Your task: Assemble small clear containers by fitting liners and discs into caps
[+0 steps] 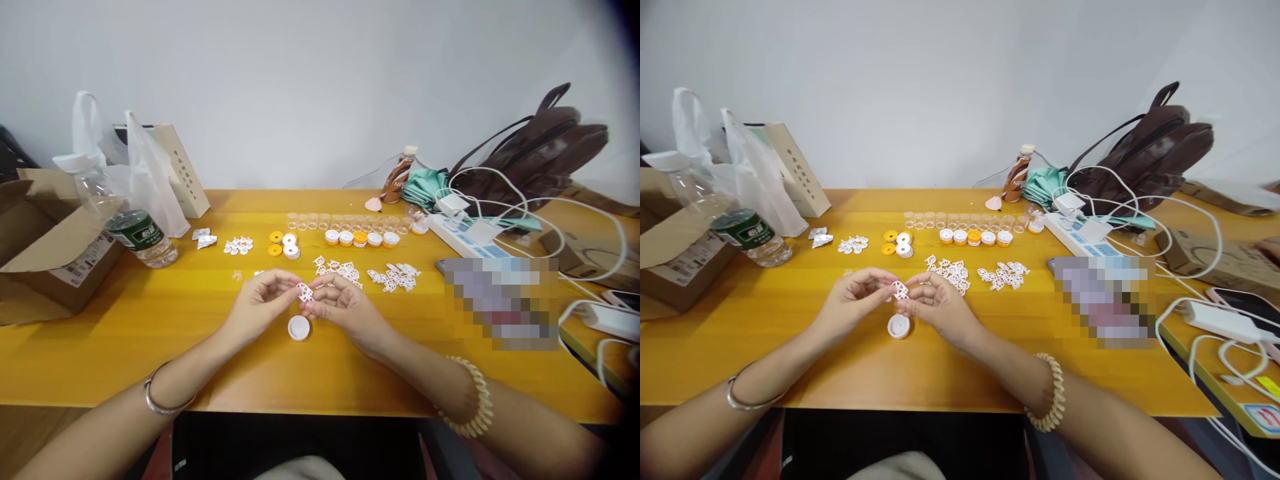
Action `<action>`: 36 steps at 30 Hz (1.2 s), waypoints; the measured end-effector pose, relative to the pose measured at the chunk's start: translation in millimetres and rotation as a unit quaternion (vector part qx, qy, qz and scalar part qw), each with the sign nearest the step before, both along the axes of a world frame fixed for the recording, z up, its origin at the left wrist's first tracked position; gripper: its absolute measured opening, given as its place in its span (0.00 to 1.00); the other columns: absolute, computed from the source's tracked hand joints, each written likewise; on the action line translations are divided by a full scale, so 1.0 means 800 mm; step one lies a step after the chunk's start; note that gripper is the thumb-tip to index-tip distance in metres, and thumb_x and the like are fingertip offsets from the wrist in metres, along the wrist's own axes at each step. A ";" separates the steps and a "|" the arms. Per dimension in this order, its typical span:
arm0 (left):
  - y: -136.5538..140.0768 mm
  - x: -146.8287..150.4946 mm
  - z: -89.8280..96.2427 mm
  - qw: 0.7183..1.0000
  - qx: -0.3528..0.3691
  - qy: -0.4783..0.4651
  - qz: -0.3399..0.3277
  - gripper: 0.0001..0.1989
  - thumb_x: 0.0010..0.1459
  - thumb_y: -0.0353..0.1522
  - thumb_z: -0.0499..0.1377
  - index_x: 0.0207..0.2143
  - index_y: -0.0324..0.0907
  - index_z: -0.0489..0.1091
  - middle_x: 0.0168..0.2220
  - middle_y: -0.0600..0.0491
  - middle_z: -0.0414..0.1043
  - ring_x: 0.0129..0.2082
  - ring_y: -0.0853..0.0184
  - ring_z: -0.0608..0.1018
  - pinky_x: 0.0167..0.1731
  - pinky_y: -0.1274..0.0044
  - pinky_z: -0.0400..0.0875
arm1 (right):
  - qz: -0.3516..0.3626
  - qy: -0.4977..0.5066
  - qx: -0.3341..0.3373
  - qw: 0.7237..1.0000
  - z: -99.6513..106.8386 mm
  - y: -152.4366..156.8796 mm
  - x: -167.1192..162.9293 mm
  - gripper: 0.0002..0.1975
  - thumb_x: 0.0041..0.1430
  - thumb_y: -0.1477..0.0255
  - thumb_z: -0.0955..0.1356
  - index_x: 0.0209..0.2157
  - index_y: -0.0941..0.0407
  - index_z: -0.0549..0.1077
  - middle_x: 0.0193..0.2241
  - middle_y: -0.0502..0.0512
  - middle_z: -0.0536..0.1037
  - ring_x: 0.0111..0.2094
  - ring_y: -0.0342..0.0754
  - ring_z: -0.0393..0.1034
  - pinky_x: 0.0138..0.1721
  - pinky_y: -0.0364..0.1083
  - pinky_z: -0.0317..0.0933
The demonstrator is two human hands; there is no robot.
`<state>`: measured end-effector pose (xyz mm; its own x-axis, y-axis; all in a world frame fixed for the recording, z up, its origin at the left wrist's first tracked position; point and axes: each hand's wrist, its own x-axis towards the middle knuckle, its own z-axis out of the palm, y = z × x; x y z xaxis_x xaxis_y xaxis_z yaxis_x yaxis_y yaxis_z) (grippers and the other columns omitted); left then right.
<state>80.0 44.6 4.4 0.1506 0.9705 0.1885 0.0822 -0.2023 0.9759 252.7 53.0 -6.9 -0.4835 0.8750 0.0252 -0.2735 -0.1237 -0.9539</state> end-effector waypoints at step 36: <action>0.068 0.013 -0.024 0.879 0.235 0.398 -0.118 0.06 0.57 0.31 0.54 0.37 0.39 0.66 0.35 0.49 0.69 0.35 0.65 0.72 0.37 0.75 0.67 | -0.127 -0.028 0.146 0.981 0.007 0.021 0.023 0.11 0.49 0.70 0.71 0.36 0.53 0.69 0.30 0.49 0.76 0.33 0.42 0.72 0.41 0.46 0.65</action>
